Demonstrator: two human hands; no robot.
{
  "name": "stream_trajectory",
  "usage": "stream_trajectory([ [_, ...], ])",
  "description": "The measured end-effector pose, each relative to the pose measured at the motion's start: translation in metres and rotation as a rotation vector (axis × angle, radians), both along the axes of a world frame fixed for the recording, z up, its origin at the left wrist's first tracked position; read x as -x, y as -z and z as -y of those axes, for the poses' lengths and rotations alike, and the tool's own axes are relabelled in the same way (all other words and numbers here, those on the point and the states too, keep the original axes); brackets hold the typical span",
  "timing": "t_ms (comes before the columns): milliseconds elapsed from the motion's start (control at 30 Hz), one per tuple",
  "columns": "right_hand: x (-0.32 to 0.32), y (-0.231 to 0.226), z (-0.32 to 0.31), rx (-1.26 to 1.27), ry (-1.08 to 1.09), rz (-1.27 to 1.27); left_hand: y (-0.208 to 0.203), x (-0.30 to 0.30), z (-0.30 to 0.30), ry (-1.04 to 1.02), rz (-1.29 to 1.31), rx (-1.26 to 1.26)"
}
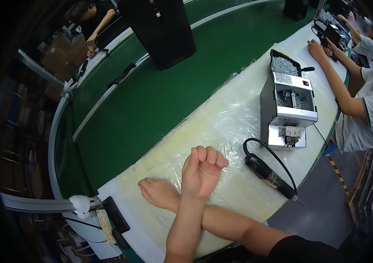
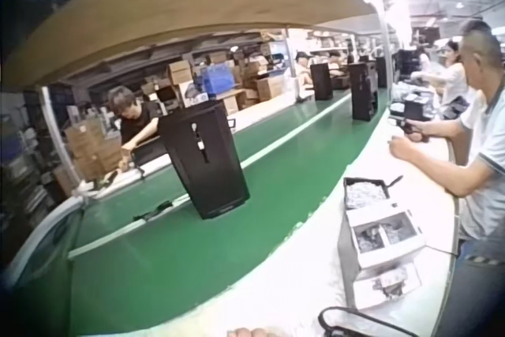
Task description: Assembling electronic components using an electric screwdriver on a production line.
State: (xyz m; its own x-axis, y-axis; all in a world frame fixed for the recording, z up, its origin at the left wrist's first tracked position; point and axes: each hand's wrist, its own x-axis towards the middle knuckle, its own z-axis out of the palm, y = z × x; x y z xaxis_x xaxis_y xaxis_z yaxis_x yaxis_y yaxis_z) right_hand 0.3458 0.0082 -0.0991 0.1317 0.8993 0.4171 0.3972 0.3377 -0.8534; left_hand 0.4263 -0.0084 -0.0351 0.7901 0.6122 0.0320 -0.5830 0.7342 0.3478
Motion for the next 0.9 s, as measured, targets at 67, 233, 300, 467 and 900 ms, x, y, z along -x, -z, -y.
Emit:
stream_trajectory([
  [67, 0.001, 0.001, -0.001, -0.011, 0.005, 0.002, -0.003, 0.001, 0.0, 0.001, -0.025, 0.007],
  [233, 0.002, 0.001, 0.0, 0.008, 0.002, 0.01, -0.001, 0.002, -0.004, -0.02, -0.056, 0.048],
  [300, 0.001, 0.001, 0.0, 0.023, 0.001, 0.019, -0.008, 0.0, -0.002, -0.105, -0.106, 0.088],
  [467, 0.0, -0.003, 0.0, 0.049, -0.011, 0.045, -0.006, 0.001, -0.006, -0.246, -0.161, 0.098],
  [900, -0.004, -0.002, -0.002, 0.032, 0.004, 0.035, 0.001, 0.0, -0.01, -0.255, -0.121, 0.134],
])
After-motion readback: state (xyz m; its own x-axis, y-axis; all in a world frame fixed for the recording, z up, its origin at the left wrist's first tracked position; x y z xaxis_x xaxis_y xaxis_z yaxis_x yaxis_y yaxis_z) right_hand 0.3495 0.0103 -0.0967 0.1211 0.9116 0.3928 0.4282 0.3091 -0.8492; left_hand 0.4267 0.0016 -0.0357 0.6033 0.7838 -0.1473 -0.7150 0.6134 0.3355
